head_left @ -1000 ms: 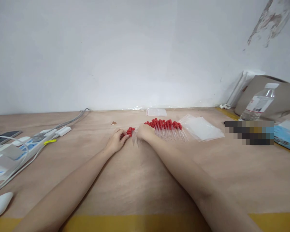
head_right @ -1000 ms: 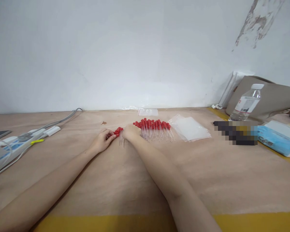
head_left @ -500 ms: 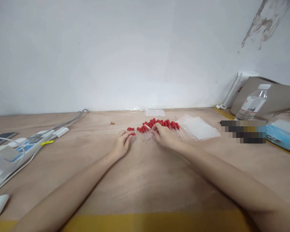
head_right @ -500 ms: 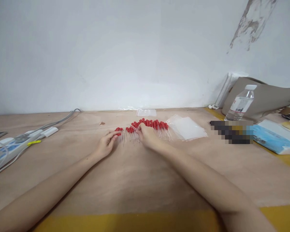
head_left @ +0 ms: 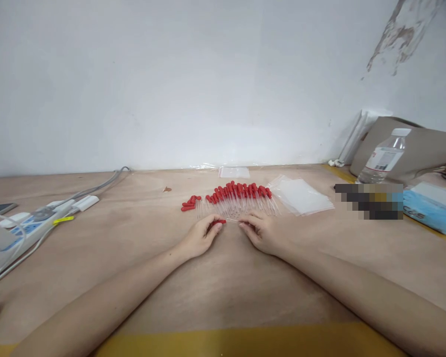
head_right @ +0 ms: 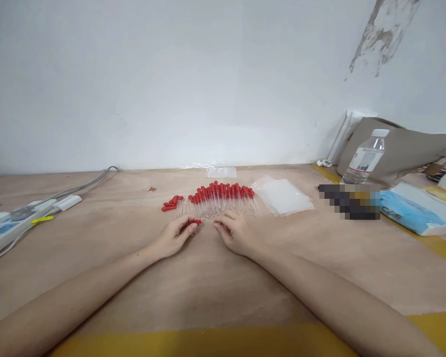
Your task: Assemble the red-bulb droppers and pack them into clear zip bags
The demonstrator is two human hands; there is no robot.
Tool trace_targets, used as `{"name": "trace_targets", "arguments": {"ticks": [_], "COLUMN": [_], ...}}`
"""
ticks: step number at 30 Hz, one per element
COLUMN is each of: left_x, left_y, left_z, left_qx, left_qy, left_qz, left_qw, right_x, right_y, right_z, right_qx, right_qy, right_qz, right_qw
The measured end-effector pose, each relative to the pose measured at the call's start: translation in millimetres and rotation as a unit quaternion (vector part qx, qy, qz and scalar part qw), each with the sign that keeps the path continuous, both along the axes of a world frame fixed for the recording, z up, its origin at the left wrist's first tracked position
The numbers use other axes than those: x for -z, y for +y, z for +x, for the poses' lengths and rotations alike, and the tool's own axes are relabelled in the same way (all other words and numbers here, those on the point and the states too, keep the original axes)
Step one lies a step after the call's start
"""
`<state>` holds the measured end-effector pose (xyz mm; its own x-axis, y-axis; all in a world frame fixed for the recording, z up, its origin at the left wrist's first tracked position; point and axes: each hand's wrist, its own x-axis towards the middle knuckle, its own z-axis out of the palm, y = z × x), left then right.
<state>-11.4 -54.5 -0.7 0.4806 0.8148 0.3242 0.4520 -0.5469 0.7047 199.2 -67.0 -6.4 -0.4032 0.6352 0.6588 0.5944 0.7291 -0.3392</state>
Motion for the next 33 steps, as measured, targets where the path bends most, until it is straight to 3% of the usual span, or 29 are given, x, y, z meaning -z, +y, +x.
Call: {"name": "trace_targets", "arguments": {"ticks": [15, 22, 33], "left_x": [5.6, 1.9, -1.0], "left_y": [4.9, 1.0, -0.9], "left_z": [1.2, -0.9, -1.6], "left_qx": [0.008, 0.040, 0.012], "left_qy": [-0.040, -0.006, 0.070], "left_qz": [-0.061, -0.041, 0.076], "left_qw": [0.997, 0.998, 0.995], "right_x": [7.3, 0.1, -9.0], "right_y": [8.0, 15.0, 8.8], "right_z": [3.6, 7.7, -0.7], "right_qx": [-0.039, -0.056, -0.016], "right_qy": [-0.030, -0.089, -0.176], "right_qz": [-0.027, -0.046, 0.029], "right_qw": [0.998, 0.993, 0.984]}}
